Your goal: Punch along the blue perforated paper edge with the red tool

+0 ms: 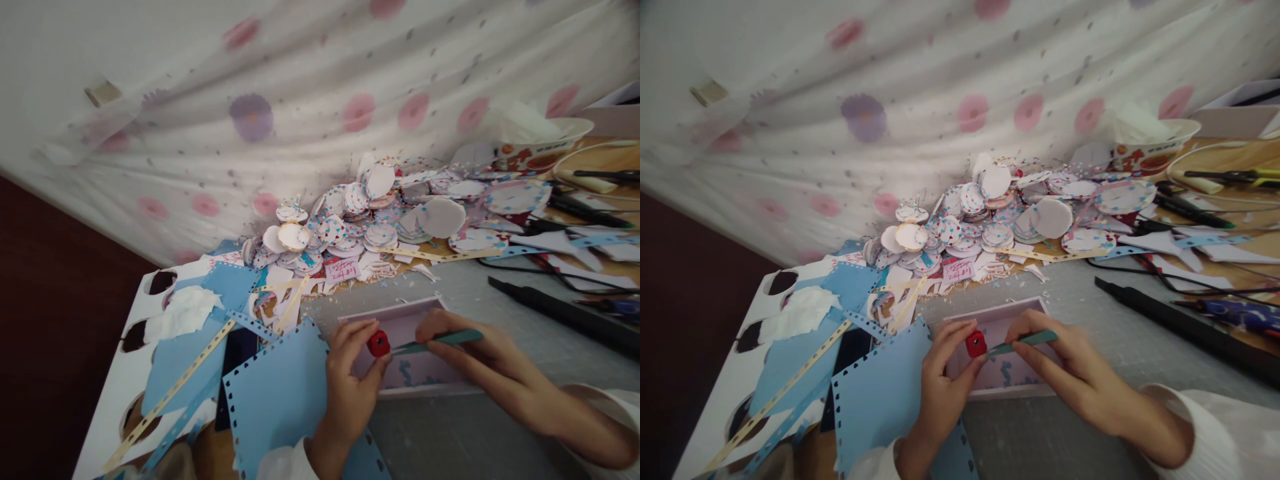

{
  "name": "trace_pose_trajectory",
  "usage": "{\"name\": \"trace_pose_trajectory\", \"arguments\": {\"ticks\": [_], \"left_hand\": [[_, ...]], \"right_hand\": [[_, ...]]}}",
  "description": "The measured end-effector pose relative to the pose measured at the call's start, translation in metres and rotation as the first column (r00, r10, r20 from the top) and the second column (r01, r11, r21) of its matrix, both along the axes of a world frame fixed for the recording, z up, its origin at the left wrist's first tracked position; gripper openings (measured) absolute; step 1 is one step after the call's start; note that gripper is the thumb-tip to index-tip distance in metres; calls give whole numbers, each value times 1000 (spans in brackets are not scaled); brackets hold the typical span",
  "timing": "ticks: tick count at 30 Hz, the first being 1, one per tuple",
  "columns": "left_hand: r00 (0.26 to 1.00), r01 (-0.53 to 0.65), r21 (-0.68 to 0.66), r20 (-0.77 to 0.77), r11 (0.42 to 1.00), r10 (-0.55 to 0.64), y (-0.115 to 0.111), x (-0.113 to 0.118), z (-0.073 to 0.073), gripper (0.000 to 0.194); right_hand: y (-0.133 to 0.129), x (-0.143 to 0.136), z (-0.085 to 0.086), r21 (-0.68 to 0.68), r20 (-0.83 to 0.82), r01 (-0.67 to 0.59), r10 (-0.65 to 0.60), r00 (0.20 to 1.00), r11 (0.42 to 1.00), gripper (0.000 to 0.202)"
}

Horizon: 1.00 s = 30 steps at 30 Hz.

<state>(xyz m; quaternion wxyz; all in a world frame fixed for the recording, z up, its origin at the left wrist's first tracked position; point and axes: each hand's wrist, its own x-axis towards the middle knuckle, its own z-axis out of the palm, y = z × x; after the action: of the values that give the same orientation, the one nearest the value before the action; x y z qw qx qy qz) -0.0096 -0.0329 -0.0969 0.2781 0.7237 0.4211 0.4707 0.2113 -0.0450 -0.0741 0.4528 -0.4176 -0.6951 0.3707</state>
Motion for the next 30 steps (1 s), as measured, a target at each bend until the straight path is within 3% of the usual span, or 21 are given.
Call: {"name": "trace_pose_trajectory", "arguments": {"ticks": [7,18,21,24,27,30], "left_hand": [[1000,-11,7,11,1000,11,-1,2,4,36],[998,-61,-42,27,997,62,2,2,7,30],[997,-78,-42,24,996,79,6,-1,19,29],[996,-88,-38,29,995,89,3,-6,42,29],[993,-89,-69,69,994,94,-11,-8,67,29],[989,-49,-128,131,991,66,-36,-10,75,32]], "right_hand": [[-1,-1,-4,60,2,69,-69,998,996,19],[5,-10,-9,187,-155,324,-298,942,927,15],[16,-17,-14,251,-134,350,-326,936,903,13],[29,-22,-12,293,-96,361,-349,932,885,12],[30,-18,0,328,-60,361,-362,930,873,20],[11,0,11,335,24,349,-378,925,875,22]]}}
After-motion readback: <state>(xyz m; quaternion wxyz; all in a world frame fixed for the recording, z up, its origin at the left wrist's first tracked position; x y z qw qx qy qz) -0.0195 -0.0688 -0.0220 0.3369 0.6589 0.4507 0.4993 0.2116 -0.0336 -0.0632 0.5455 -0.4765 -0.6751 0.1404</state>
